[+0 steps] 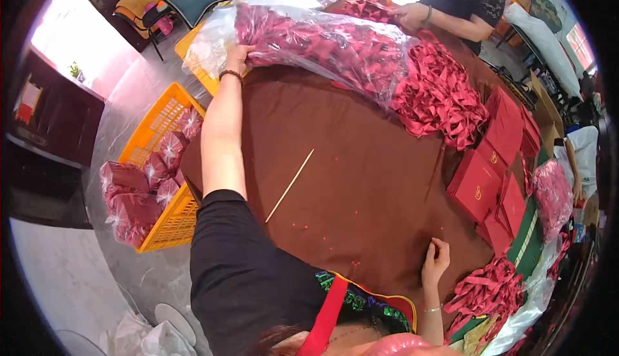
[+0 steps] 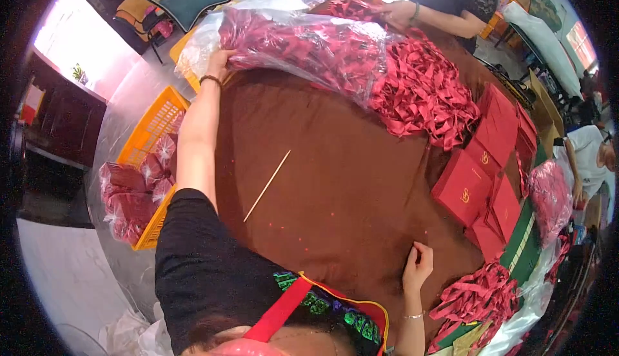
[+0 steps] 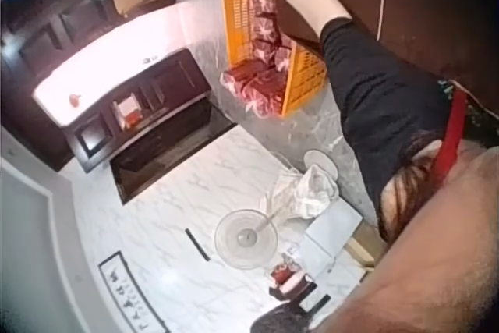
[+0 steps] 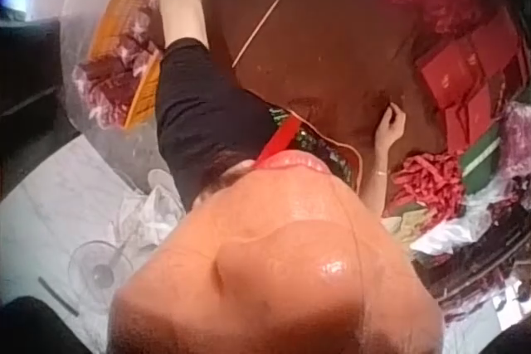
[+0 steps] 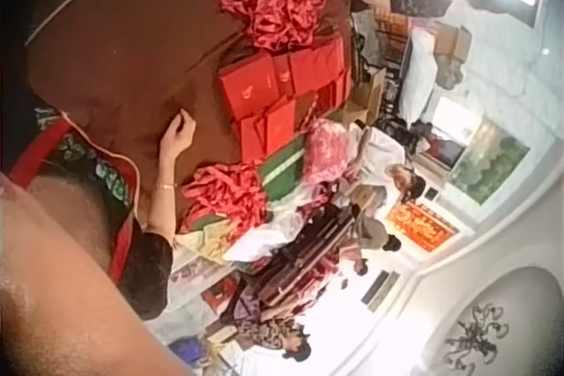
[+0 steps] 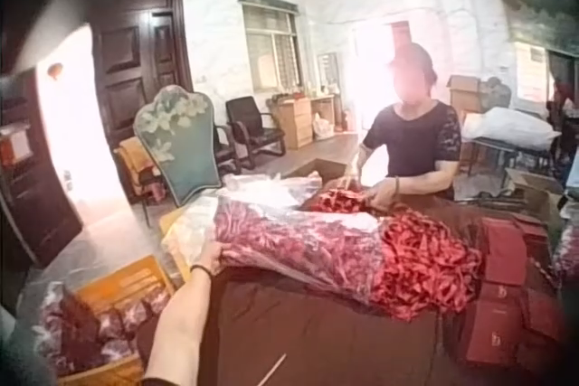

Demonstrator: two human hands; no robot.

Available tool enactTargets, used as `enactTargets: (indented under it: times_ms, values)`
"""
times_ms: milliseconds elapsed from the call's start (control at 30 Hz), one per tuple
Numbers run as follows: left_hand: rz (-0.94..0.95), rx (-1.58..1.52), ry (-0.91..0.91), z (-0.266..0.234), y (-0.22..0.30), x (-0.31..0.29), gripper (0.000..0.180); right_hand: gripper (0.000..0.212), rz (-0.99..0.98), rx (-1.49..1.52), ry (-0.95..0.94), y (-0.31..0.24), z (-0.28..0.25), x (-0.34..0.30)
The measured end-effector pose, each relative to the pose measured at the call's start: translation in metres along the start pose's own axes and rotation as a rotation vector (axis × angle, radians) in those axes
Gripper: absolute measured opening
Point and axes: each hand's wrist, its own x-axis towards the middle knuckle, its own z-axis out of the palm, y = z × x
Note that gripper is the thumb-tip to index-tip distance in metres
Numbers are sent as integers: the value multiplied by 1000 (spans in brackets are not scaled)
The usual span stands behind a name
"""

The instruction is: The person folds a cardboard box and sets it aside, then picks up a red paper bag and threads a pink ribbon through the holes to create a handle.

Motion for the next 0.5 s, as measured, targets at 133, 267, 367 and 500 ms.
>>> enactTargets:
  times_ms: [133,267,367,500]
  values:
    - [131,220,-258,34,60,-46,37,11,-82,48,-18,-13,11,7]
    - [150,361,-595,50,60,-80,44,11,-50,31,-26,-11,13,5]
    - [-1,83,-610,-2,51,-104,50,11,-50,26,-19,-19,16,-2]
    - [-262,370,-275,-62,67,-89,76,10,-21,-17,-20,-20,11,-1]
